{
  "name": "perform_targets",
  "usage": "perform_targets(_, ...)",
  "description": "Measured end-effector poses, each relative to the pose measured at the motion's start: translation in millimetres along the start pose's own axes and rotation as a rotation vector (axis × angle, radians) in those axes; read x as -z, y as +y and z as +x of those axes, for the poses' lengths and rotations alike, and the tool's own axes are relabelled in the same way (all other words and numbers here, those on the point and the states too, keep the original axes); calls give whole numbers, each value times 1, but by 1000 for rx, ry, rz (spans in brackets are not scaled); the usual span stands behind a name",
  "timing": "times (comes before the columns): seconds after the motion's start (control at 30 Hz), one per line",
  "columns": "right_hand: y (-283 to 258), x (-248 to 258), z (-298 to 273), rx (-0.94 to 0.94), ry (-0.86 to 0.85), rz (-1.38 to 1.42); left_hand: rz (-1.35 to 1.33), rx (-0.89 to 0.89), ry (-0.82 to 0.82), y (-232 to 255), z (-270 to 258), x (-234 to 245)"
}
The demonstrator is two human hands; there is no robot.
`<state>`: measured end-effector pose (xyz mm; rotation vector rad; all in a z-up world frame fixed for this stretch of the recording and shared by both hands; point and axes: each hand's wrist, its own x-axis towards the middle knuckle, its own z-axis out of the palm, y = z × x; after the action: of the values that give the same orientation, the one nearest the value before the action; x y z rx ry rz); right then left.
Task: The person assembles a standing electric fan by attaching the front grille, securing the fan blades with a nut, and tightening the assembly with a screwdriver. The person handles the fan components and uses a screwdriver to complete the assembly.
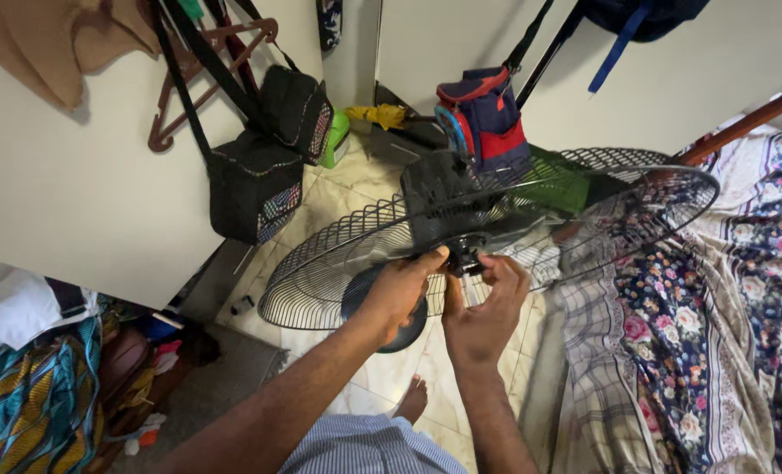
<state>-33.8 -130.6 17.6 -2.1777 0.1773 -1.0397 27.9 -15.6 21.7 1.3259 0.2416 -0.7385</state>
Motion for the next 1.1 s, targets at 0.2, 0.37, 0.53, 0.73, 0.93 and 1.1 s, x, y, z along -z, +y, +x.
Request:
perform_targets(0.2,2,-2,0,77,-4,0,-29,-44,-21,-2,1,0)
perform_targets(0.37,3,-5,-2,118,11,-57,2,-74,-12,-1,-1,1)
perform_targets(0.53,3,-6,0,170,22,-7,48,-40,23,2,-3,1)
perform_targets(0.73,1,-9,-2,162,52,-12,34,-113,-11,2,-2,3)
perform_targets(0.93,1,-10,-3,132,88,-3,52,-119,-21,1,0,4)
perform_targets(1.1,0,-11,-3,125,98,-36,53,-104,-3,-1,4,1)
